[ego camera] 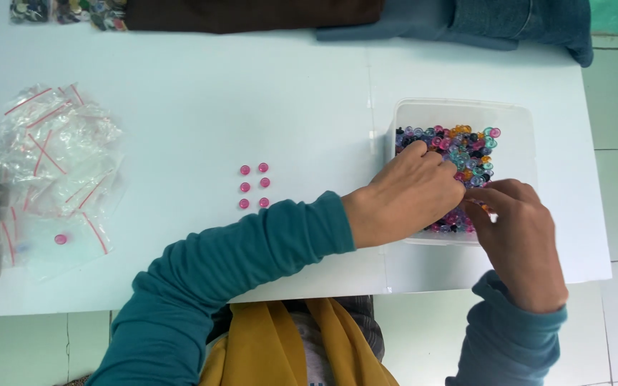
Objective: Sorting small colorful buttons from a container and placing them into small plastic bags
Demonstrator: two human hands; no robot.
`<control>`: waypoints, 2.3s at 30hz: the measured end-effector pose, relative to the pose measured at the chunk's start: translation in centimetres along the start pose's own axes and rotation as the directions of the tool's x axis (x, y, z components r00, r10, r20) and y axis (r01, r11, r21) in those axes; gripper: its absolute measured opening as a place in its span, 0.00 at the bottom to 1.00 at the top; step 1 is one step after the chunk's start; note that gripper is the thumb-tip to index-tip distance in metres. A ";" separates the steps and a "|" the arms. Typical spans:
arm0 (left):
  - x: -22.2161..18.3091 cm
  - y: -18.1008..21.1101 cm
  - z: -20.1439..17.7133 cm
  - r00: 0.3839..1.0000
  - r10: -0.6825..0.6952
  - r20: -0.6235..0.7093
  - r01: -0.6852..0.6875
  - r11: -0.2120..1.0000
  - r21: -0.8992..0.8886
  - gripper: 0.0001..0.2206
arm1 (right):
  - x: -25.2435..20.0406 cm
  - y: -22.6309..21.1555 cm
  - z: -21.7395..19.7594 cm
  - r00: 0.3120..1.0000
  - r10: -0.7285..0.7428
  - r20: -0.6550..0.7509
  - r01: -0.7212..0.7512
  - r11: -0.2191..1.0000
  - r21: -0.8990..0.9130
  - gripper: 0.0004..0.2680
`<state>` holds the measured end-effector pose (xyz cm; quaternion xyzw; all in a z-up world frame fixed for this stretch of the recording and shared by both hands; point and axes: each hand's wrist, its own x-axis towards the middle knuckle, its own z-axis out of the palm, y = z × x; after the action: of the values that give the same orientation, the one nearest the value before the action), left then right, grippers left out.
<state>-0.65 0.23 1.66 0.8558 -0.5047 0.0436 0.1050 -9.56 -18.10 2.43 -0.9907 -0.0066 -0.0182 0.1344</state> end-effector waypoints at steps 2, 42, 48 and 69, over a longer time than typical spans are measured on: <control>1.9 0.4 1.9 0.997 -0.019 0.080 0.015 0.999 0.047 0.06 | 0.8 0.3 0.7 0.999 0.021 0.038 -0.023 0.999 0.041 0.06; -20.1 -14.3 -6.2 0.874 -0.453 -0.178 0.454 0.890 -0.034 0.02 | 5.7 -21.4 4.5 0.792 -0.490 -0.364 0.558 0.823 0.106 0.05; -22.0 -15.5 -2.7 0.846 -0.522 -0.110 0.524 0.852 -0.014 0.02 | 8.9 -23.8 9.1 0.841 -0.523 -0.138 0.520 0.852 -0.062 0.02; -16.9 -11.2 -7.1 0.874 -0.393 -0.286 0.360 0.919 -0.163 0.05 | 6.5 -20.1 5.2 0.828 -0.442 -0.345 0.494 0.866 0.079 0.03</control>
<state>1.10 21.51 3.96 0.9131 -0.3068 0.1308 0.2346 -3.24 2.71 3.01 -0.9281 -0.2298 -0.2081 0.2063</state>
